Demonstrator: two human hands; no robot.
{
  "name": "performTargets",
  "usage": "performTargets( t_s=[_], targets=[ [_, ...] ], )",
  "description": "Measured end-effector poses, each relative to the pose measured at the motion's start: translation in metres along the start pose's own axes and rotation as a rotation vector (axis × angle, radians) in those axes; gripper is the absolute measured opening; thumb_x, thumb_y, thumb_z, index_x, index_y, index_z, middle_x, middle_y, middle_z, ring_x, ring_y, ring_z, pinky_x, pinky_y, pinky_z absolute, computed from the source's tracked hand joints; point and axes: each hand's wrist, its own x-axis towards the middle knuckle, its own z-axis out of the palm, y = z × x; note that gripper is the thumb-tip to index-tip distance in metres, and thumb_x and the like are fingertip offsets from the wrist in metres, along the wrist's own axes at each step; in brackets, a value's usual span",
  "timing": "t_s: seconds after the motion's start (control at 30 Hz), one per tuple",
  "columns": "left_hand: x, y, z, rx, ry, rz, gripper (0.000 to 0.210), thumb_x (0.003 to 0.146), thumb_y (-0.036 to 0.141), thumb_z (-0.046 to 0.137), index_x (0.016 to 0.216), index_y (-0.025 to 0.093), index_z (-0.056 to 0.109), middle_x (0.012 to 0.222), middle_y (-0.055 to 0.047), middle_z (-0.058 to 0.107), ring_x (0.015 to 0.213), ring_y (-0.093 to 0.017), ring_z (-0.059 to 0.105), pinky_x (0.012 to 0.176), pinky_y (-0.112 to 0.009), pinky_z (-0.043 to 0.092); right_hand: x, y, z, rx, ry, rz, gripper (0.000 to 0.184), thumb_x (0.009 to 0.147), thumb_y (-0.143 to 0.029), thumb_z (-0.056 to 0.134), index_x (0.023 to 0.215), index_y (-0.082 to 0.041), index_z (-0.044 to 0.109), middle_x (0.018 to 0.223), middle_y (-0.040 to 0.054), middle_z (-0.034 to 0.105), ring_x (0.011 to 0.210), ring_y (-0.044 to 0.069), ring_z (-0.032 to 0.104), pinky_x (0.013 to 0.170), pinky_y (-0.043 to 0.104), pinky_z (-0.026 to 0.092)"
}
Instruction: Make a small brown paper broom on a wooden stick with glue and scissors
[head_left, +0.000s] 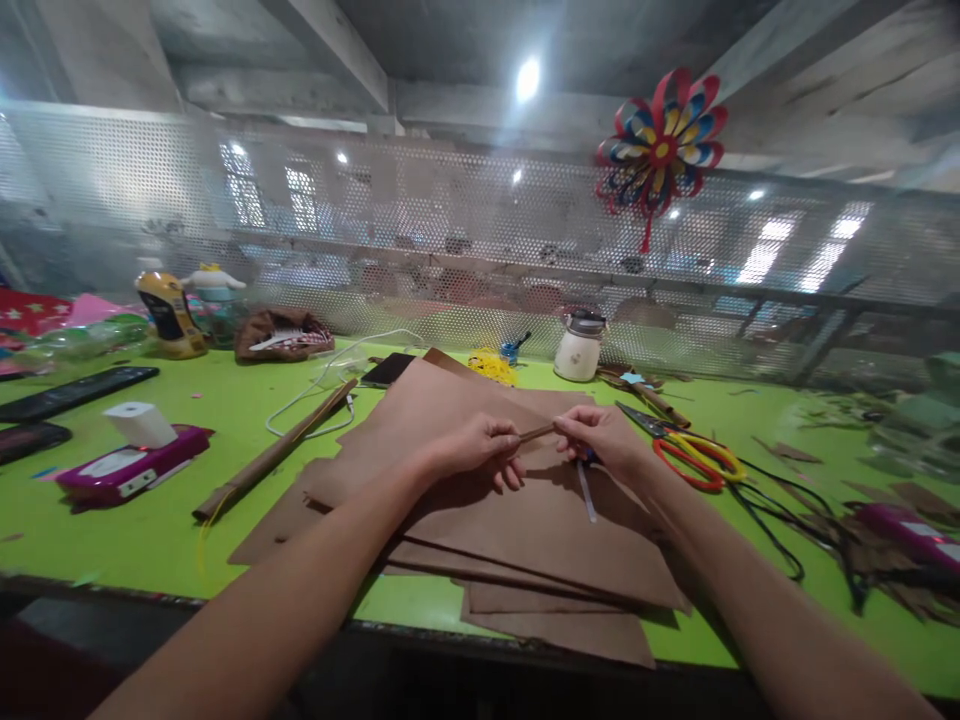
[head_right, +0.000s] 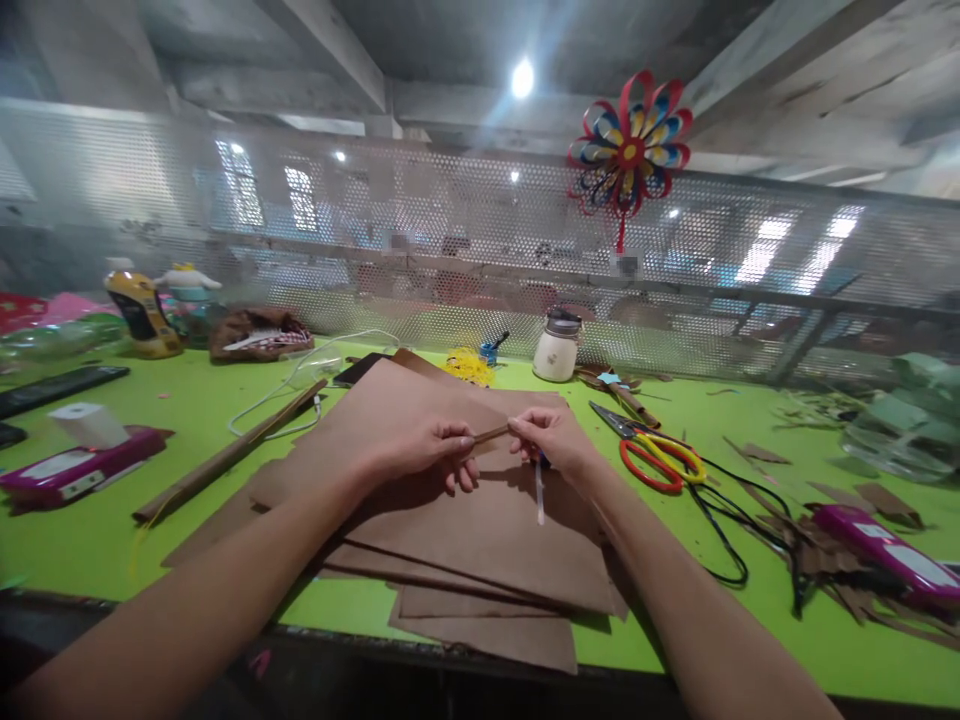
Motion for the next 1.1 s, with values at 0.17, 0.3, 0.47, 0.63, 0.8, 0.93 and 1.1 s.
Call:
performTargets(
  t_s=[0.17, 0.3, 0.47, 0.63, 0.8, 0.93, 1.1],
  targets=[
    [-0.005, 0.009, 0.005, -0.037, -0.004, 0.064, 0.022, 0.087, 0.036, 0.048, 0.085, 0.018, 0.036, 0.066, -0.007, 0.067, 0.052, -0.017, 0.064, 0.046, -0.025, 0.047, 0.002, 0.003, 0.000, 0.020, 0.040, -0.033, 0.033, 0.067, -0.045, 0.071, 0.070, -0.014, 0.061, 0.053, 0.0000, 0.063, 0.040, 0.006, 0.047, 0.042, 0.019, 0.035],
    [-0.007, 0.011, 0.006, -0.030, 0.052, 0.047, 0.025, 0.085, 0.037, 0.053, 0.083, 0.018, 0.037, 0.061, -0.006, 0.066, 0.051, -0.018, 0.065, 0.043, -0.022, 0.044, 0.002, 0.002, -0.001, 0.042, 0.074, -0.095, 0.031, 0.065, -0.043, 0.073, 0.069, -0.014, 0.061, 0.049, -0.0028, 0.057, 0.042, 0.007, 0.048, 0.043, 0.019, 0.034],
    [-0.008, 0.012, 0.006, -0.061, 0.123, 0.030, 0.026, 0.082, 0.037, 0.057, 0.079, 0.017, 0.042, 0.059, -0.004, 0.065, 0.046, -0.012, 0.061, 0.041, -0.018, 0.039, 0.000, -0.002, 0.001, 0.043, 0.150, -0.129, 0.034, 0.062, -0.045, 0.074, 0.067, -0.015, 0.060, 0.049, -0.0014, 0.059, 0.040, 0.007, 0.046, 0.041, 0.020, 0.035],
    [-0.008, 0.011, 0.006, -0.093, 0.116, 0.062, 0.025, 0.083, 0.037, 0.057, 0.078, 0.016, 0.043, 0.061, -0.004, 0.064, 0.048, -0.011, 0.061, 0.044, -0.019, 0.042, 0.001, -0.002, 0.001, 0.091, 0.164, -0.114, 0.034, 0.061, -0.045, 0.075, 0.067, -0.015, 0.060, 0.052, -0.0003, 0.061, 0.041, 0.007, 0.048, 0.041, 0.020, 0.036],
    [-0.005, 0.006, 0.002, -0.174, 0.062, 0.101, 0.024, 0.084, 0.036, 0.057, 0.082, 0.016, 0.044, 0.070, -0.007, 0.067, 0.052, -0.011, 0.061, 0.051, -0.023, 0.046, 0.005, -0.003, -0.004, 0.303, 0.137, -0.114, 0.031, 0.065, -0.043, 0.072, 0.073, -0.014, 0.064, 0.056, -0.0010, 0.059, 0.044, 0.008, 0.050, 0.041, 0.019, 0.037],
    [-0.006, 0.009, 0.001, -0.233, -0.035, 0.112, 0.020, 0.085, 0.033, 0.055, 0.084, 0.015, 0.047, 0.073, -0.009, 0.067, 0.058, -0.013, 0.063, 0.054, -0.023, 0.046, 0.000, -0.007, -0.002, 0.328, -0.012, -0.148, 0.036, 0.064, -0.030, 0.076, 0.097, -0.017, 0.066, 0.073, 0.0015, 0.065, 0.055, 0.010, 0.056, 0.052, 0.022, 0.045],
    [-0.012, 0.016, 0.007, -0.295, -0.246, 0.062, 0.016, 0.086, 0.029, 0.054, 0.089, 0.015, 0.049, 0.075, -0.010, 0.067, 0.062, -0.016, 0.064, 0.057, -0.025, 0.045, -0.014, -0.015, 0.010, 0.114, -0.356, -0.233, 0.033, 0.067, -0.031, 0.074, 0.097, -0.018, 0.070, 0.083, 0.0045, 0.066, 0.067, 0.014, 0.058, 0.065, 0.029, 0.049]
  ],
)
